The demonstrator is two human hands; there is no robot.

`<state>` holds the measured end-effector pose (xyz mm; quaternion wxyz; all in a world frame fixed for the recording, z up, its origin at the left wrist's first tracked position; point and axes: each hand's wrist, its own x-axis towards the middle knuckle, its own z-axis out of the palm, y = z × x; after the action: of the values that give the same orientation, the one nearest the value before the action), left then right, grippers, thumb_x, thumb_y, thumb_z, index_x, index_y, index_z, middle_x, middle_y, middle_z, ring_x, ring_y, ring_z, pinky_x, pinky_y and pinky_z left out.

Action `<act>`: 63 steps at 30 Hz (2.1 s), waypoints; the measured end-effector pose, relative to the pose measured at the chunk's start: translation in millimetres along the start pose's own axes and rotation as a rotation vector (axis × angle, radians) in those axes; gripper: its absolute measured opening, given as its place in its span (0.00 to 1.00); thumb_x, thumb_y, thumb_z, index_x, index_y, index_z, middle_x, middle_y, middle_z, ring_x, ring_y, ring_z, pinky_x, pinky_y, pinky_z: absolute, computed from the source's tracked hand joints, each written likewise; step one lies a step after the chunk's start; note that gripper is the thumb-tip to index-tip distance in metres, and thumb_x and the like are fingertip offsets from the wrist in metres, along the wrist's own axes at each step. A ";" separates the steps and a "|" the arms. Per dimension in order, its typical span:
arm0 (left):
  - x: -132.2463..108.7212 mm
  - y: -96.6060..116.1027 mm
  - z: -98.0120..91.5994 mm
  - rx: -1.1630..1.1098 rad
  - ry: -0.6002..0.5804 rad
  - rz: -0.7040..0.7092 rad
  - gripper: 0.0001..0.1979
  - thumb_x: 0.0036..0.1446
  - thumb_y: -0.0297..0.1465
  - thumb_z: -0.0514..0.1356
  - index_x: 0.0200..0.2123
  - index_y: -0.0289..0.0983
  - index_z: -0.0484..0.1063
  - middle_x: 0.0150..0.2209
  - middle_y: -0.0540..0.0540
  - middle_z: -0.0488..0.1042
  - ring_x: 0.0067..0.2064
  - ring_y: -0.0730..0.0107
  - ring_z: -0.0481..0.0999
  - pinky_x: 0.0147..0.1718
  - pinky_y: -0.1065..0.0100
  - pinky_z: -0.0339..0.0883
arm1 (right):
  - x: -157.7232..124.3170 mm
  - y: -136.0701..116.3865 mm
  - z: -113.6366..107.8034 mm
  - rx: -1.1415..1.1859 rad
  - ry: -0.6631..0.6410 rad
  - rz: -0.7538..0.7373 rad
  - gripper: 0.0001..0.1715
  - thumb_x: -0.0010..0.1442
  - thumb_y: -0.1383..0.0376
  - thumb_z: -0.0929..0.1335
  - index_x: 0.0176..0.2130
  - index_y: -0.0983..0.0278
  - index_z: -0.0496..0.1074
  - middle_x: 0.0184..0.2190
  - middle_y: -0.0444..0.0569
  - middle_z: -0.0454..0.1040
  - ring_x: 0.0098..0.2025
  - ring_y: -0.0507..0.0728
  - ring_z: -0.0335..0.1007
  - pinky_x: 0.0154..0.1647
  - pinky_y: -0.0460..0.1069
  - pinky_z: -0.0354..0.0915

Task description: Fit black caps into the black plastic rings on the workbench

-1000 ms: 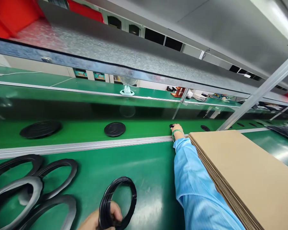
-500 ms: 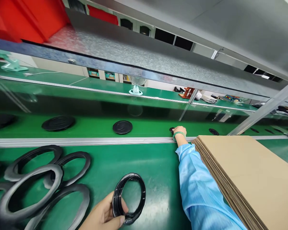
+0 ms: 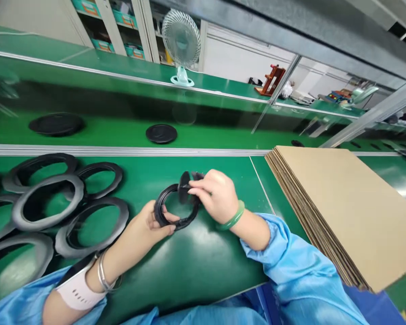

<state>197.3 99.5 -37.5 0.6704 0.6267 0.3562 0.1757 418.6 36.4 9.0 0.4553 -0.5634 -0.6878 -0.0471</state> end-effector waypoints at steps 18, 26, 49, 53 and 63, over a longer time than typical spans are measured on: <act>-0.9 -5.4 -1.8 0.018 0.022 -0.030 0.29 0.48 0.35 0.70 0.50 0.40 0.61 0.44 0.48 0.78 0.45 0.62 0.80 0.46 0.59 0.75 | -30.6 -0.6 40.5 -0.193 -0.115 -0.426 0.10 0.70 0.72 0.62 0.42 0.69 0.74 0.26 0.47 0.66 0.29 0.55 0.59 0.28 0.50 0.59; -2.2 -0.1 0.3 0.040 0.021 -0.008 0.25 0.49 0.35 0.69 0.48 0.40 0.62 0.42 0.49 0.78 0.45 0.62 0.79 0.45 0.60 0.75 | -29.7 -0.2 39.2 -0.155 -0.179 -0.360 0.14 0.73 0.68 0.61 0.40 0.67 0.74 0.27 0.47 0.66 0.29 0.55 0.60 0.29 0.50 0.58; -5.9 1.8 0.1 0.109 0.016 -0.040 0.26 0.50 0.36 0.69 0.49 0.40 0.61 0.42 0.48 0.78 0.45 0.59 0.80 0.43 0.60 0.76 | -31.4 -12.7 41.5 -0.116 -0.299 -0.153 0.13 0.71 0.67 0.63 0.52 0.68 0.69 0.37 0.53 0.71 0.40 0.60 0.67 0.45 0.54 0.67; -5.8 2.5 0.7 0.120 0.030 -0.018 0.24 0.51 0.34 0.68 0.49 0.40 0.62 0.40 0.50 0.78 0.42 0.62 0.80 0.39 0.64 0.76 | -31.6 -12.7 40.5 -0.082 -0.293 -0.180 0.13 0.71 0.68 0.63 0.53 0.69 0.69 0.38 0.54 0.72 0.40 0.59 0.67 0.43 0.54 0.68; -5.2 1.8 -1.1 0.109 0.056 -0.031 0.26 0.48 0.35 0.69 0.48 0.41 0.63 0.39 0.50 0.79 0.41 0.61 0.81 0.38 0.64 0.75 | -32.4 -15.5 45.7 -0.214 -0.353 -0.215 0.15 0.70 0.73 0.60 0.51 0.71 0.70 0.37 0.55 0.70 0.37 0.60 0.63 0.37 0.55 0.66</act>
<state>193.3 97.0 -34.4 0.6276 0.6517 0.3935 0.1630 378.1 33.5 -32.6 0.2579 -0.5315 -0.8039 -0.0685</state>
